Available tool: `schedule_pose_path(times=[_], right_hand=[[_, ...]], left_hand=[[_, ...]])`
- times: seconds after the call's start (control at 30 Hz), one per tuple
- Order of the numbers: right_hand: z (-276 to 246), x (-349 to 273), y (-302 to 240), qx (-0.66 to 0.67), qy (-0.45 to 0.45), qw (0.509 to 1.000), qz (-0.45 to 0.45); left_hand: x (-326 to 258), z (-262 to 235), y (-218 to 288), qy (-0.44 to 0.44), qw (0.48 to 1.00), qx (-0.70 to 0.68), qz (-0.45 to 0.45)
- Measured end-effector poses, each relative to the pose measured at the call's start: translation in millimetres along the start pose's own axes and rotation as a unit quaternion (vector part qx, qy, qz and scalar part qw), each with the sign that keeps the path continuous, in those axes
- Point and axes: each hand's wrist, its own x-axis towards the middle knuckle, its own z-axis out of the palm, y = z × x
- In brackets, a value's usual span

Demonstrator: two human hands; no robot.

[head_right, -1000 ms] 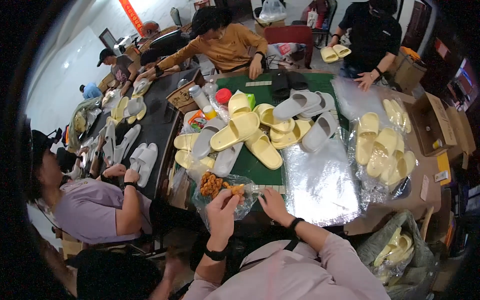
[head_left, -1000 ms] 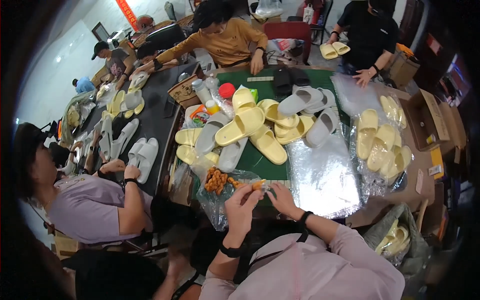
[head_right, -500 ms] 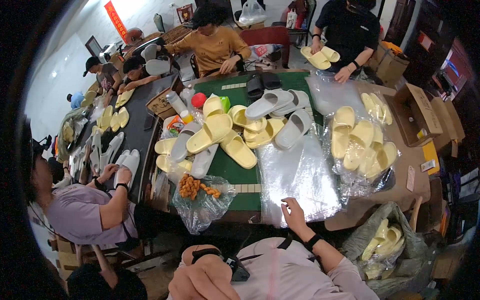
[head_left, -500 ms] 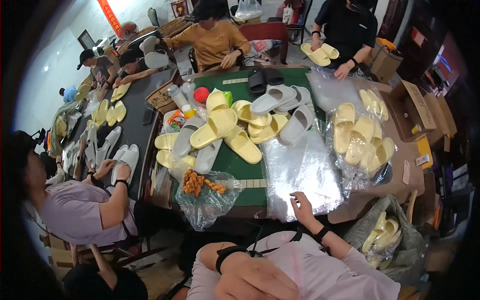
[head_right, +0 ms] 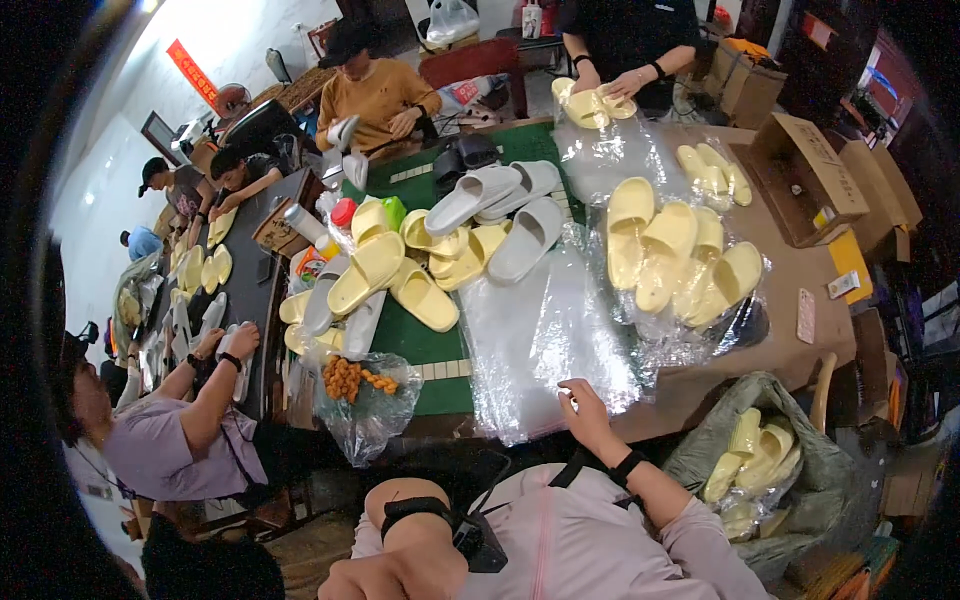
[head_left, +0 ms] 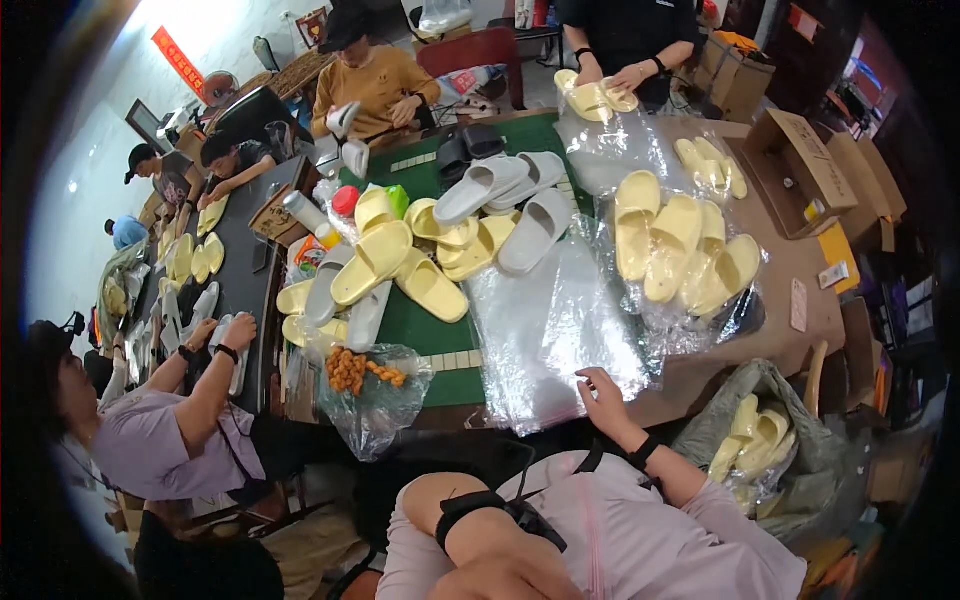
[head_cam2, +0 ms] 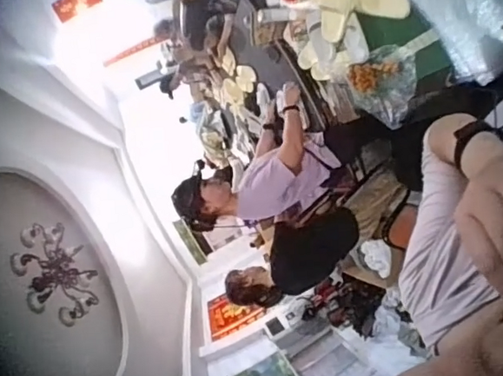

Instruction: The recorder is seen putting shoes into plastic bags and placing them into a large sack.

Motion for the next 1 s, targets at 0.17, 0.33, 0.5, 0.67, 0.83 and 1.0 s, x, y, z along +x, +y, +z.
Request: schedule_pose_path(times=[0.17,0.33,0.5,0.67,0.83,1.0], right_hand=[[-25.5,-2.2,19.6,-0.006,0.001,1.0,-0.009],[-43.3,-5.7,52.1,-0.037,0.01,0.999,-0.027],[-40.0,6.2,45.4,-0.116,0.042,0.985,-0.118],[-16.1,19.4,55.8,-0.055,-0.172,0.968,-0.176],[-1.6,6.3,43.4,-0.046,-0.164,0.976,-0.137],[-8.3,-2.2,46.0,-0.068,-0.133,0.984,-0.093]], left_hand=[[-11.0,4.3,-26.7,0.018,0.98,-0.137,-0.14],[-100.2,-16.6,-99.5,0.111,0.79,0.423,-0.431],[-260.6,-43.9,-115.4,0.227,0.609,0.45,-0.613],[-340.9,-62.5,-99.6,0.569,0.507,0.272,-0.588],[-411.1,-105.1,-40.9,0.789,0.466,0.109,-0.385],[-401.7,-155.8,-17.5,0.845,0.376,0.183,-0.334]])
